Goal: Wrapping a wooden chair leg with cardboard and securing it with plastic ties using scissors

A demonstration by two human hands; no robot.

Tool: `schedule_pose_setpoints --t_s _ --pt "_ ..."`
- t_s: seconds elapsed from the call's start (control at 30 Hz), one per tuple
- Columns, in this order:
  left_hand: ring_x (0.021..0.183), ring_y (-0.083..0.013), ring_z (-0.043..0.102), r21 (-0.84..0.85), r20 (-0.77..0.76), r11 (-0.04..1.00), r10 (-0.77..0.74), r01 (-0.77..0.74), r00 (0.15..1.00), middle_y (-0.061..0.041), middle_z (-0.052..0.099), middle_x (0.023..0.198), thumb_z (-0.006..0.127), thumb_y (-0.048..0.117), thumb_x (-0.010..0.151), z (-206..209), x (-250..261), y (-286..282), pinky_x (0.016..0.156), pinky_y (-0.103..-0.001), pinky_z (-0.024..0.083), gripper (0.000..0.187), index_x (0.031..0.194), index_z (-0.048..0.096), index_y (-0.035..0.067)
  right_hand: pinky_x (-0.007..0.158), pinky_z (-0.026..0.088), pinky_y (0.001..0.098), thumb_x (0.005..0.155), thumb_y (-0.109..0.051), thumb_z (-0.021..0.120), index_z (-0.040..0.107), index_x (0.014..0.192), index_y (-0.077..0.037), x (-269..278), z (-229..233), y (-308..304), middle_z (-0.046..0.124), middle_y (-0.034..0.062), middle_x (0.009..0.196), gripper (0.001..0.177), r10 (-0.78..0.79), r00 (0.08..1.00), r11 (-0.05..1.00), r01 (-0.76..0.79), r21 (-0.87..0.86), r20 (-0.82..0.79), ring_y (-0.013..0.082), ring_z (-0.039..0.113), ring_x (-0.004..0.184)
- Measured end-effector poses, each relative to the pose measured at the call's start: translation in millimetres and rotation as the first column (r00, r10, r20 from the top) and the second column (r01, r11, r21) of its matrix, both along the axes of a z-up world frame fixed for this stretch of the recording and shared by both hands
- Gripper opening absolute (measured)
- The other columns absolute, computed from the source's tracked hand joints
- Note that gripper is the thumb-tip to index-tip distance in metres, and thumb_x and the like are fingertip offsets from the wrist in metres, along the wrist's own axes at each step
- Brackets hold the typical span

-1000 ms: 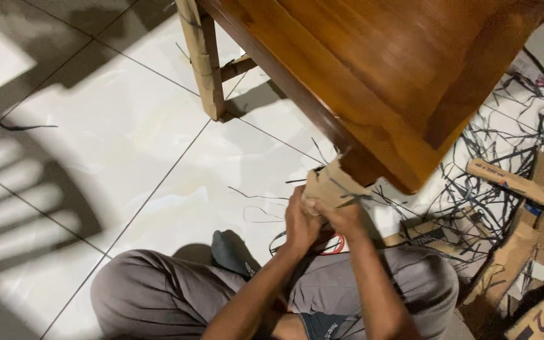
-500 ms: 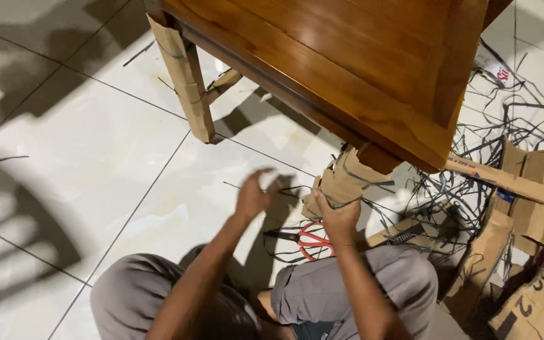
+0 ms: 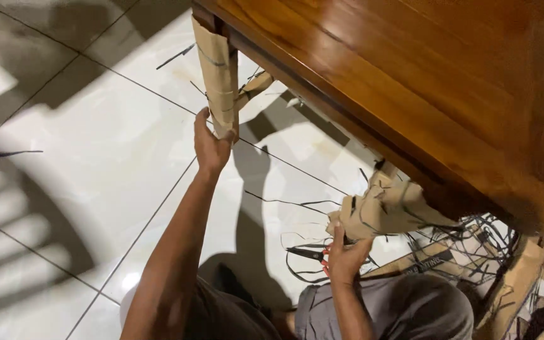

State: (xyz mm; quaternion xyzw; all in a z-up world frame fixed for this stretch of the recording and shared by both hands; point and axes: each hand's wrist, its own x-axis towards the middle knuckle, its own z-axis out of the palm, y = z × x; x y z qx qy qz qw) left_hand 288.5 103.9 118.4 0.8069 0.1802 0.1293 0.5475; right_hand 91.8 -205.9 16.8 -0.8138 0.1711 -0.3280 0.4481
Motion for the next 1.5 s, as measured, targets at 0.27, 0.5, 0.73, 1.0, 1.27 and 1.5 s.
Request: schedule_pose_setpoints --t_s 0.27,0.5,0.73,1.0,1.27,1.5 --pt "0.092 -0.0269 0.058 -0.035 -0.083 0.977 -0.214 0.212 0.973 -0.004 0.065 0.112 0.073 0.023 0.061 -29.7 43.2 26.0 0.074 -0.042 0.048 0.074 0.13 0.047 0.019 0.091 0.05 0.0526 0.091 -0.027 0.076 0.051 0.127 0.01 -2.0 -24.5 -10.0 0.066 0.0308 0.117 0.057 -0.089 0.989 0.985 0.071 -0.157 -0.115 0.047 0.065 0.11" --pt "0.102 -0.0187 0.057 -0.221 0.081 0.956 -0.181 0.195 0.98 0.002 0.068 0.116 0.077 0.029 0.059 -57.3 54.9 23.9 0.083 -0.035 0.047 0.074 0.13 0.058 0.016 0.081 0.053 0.0529 0.091 -0.034 0.076 0.066 0.106 0.01 0.3 9.4 -1.2 0.071 0.0231 0.097 0.047 -0.034 0.985 0.988 0.008 -0.156 -0.169 0.0382 0.07 0.095" --pt "0.06 -0.015 0.055 -0.443 0.149 0.873 -0.153 0.204 0.977 -0.004 0.072 0.083 0.071 0.006 0.063 -34.4 31.1 10.8 0.045 -0.03 0.04 0.057 0.118 0.055 0.012 0.08 0.05 0.0521 0.091 -0.042 0.077 0.06 0.098 0.011 -2.3 -16.4 -22.7 0.065 0.0246 0.077 0.056 -0.113 0.98 0.97 0.073 -0.232 -0.165 0.0405 0.068 0.086" --pt "0.068 -0.0212 0.064 -0.315 0.102 0.948 -0.006 0.038 0.995 -0.006 0.066 0.083 0.09 0.015 0.073 -35.2 -22.0 1.6 0.067 -0.042 0.051 0.046 0.108 0.059 0.017 0.091 0.049 0.0653 0.089 -0.035 0.082 0.06 0.12 0.006 0.6 -20.2 -38.4 0.069 0.0341 0.106 0.057 -0.069 0.981 0.989 0.043 -0.141 -0.183 0.0537 0.063 0.106" --pt "0.114 -0.0377 0.064 -0.201 0.0 0.974 0.11 -0.108 0.994 -0.014 0.068 0.117 0.092 0.026 0.07 -48.6 -64.3 1.7 0.098 -0.056 0.047 0.062 0.123 0.06 0.017 0.09 0.051 0.0626 0.093 -0.04 0.078 0.054 0.128 0.005 5.2 -12.2 -43.9 0.068 0.035 0.104 0.061 -0.104 0.984 0.975 0.073 -0.208 -0.142 0.0548 0.065 0.099" --pt "0.115 -0.0356 0.065 -0.184 -0.039 0.948 0.258 -0.26 0.965 -0.011 0.069 0.116 0.095 0.032 0.069 -72.5 -90.9 -21.2 0.097 -0.056 0.048 0.066 0.124 0.06 0.021 0.086 0.051 0.0621 0.099 -0.041 0.072 0.049 0.129 0.003 17.7 -9.1 -68.5 0.067 0.037 0.101 0.058 -0.13 0.977 0.972 0.093 -0.214 -0.168 0.0553 0.065 0.098"
